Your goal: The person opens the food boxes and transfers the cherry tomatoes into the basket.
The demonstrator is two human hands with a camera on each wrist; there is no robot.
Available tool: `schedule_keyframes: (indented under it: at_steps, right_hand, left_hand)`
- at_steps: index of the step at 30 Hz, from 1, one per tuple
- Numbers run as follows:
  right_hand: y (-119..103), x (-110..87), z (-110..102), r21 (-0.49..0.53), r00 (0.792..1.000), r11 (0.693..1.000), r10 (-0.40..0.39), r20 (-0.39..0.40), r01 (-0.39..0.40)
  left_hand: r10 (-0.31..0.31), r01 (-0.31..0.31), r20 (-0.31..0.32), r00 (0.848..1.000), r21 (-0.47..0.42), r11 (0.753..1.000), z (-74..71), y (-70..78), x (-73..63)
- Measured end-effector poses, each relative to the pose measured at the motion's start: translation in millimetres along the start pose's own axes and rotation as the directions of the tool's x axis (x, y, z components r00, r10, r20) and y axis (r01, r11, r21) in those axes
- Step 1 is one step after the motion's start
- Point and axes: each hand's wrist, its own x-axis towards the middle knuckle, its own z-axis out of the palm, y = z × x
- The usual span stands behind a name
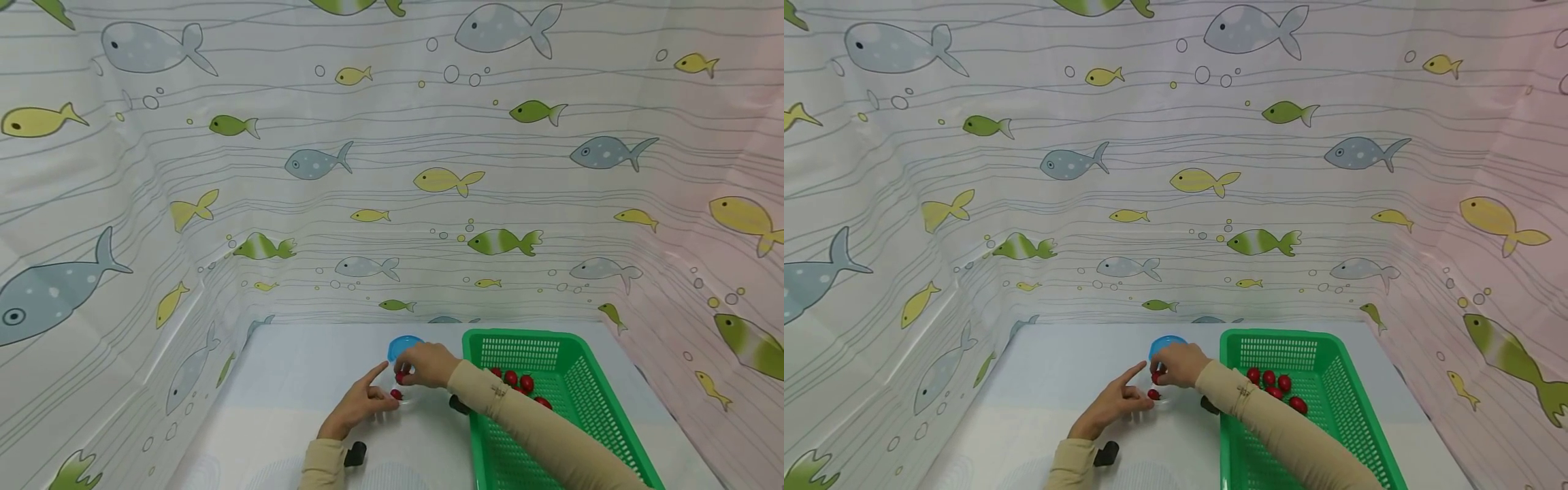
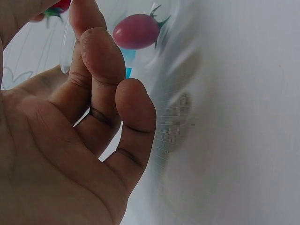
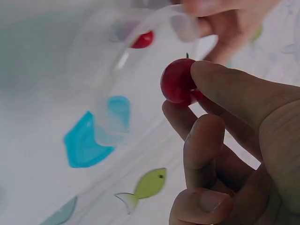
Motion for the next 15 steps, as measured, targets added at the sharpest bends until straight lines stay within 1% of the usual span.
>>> schedule_keyframes:
  at_steps: [4, 8, 15]
  right_hand:
    - [-2, -8.8, -12, 0.023, 0.998, 0.999, -0.046, -0.05, 0.047]
    - [0, -18.6, -22, 0.032, 0.995, 0.998, -0.05, -0.082, 0.053]
    - [6, -39.9, -43, 0.1, 0.987, 0.992, -0.068, -0.149, 0.083]
  left_hand:
    - [-0.008, 0.008, -0.007, 1.0, 0.009, 1.0, -0.3, 0.4, -0.4]
    - [-0.017, 0.017, -0.013, 1.0, 0.016, 1.0, 0.3, 0.0, -0.6]
    - [-0.027, 0.027, -0.025, 0.999, 0.018, 0.999, 1.8, 0.1, 0.3]
